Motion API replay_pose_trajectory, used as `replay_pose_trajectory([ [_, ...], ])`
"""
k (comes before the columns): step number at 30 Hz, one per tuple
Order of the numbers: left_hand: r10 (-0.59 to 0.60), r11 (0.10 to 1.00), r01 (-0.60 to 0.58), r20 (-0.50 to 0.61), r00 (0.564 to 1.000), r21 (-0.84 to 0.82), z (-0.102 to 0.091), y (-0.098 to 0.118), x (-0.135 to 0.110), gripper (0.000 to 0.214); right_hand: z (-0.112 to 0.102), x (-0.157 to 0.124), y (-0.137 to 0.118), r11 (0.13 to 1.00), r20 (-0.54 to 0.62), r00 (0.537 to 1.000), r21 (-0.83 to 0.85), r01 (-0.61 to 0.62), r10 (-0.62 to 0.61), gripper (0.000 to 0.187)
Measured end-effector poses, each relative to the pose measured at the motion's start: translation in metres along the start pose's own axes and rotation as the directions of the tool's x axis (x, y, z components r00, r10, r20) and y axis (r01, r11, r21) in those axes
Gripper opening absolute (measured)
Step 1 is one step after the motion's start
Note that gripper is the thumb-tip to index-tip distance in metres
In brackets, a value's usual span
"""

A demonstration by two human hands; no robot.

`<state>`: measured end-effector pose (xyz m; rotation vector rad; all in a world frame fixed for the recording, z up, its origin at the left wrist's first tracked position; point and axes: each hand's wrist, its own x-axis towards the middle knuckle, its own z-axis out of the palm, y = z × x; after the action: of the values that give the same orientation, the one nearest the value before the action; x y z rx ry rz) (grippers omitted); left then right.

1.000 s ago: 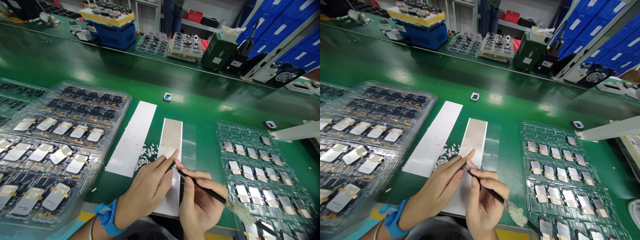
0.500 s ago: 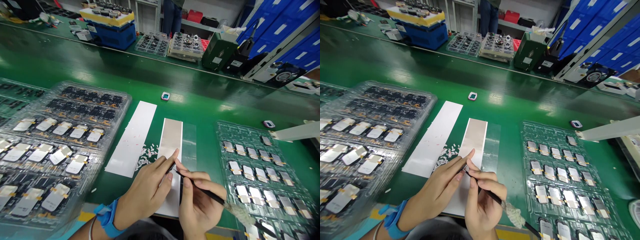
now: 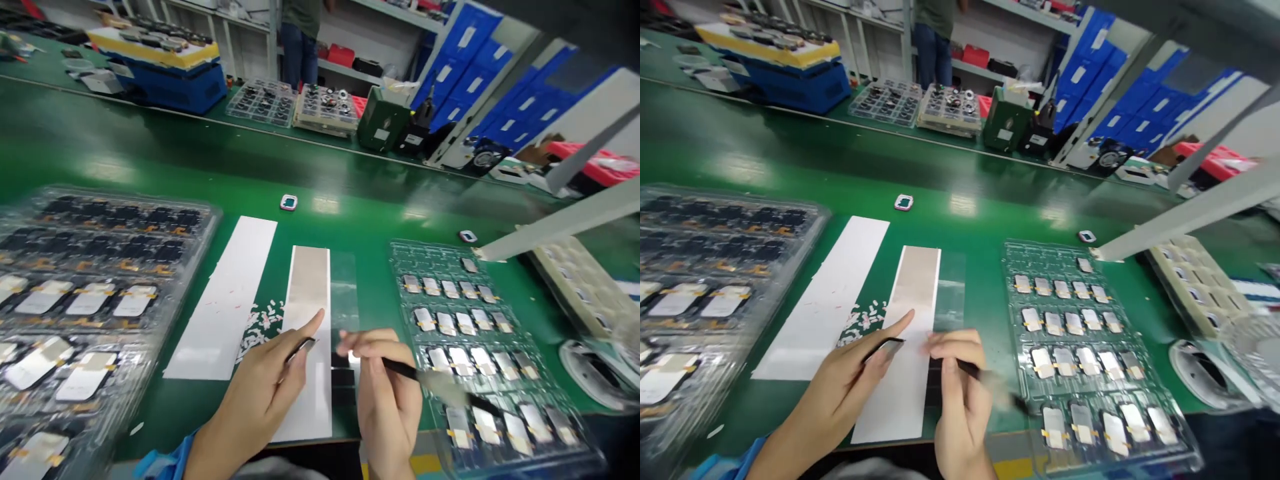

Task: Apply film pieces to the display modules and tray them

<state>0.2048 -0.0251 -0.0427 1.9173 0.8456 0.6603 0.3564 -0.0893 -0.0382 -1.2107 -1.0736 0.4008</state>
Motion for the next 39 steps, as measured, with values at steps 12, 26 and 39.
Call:
replay_pose_trajectory([
  [12,-0.003,0.977,0.032,0.135,0.991,-0.212,0.007,0.022,-0.006,0.055,-0.071,0.059,-0.025,0.826,0.239,0.916,-0.544,-0.147,0.32,0.029],
  [26,-0.129,0.991,0.117,-0.208,0.97,-0.067,0.005,-0.003,-0.011,0.016,-0.243,0.198,0.11,0.166,-0.256,0.851,-0.916,-0.365,0.459,0.031],
  [39,-0.205,0.978,0.186,-0.271,0.94,-0.094,0.01,0.006,-0.011,0.017,-0.253,0.148,0.112,0.172,0.144,0.963,-0.979,0.106,0.226,0.042],
])
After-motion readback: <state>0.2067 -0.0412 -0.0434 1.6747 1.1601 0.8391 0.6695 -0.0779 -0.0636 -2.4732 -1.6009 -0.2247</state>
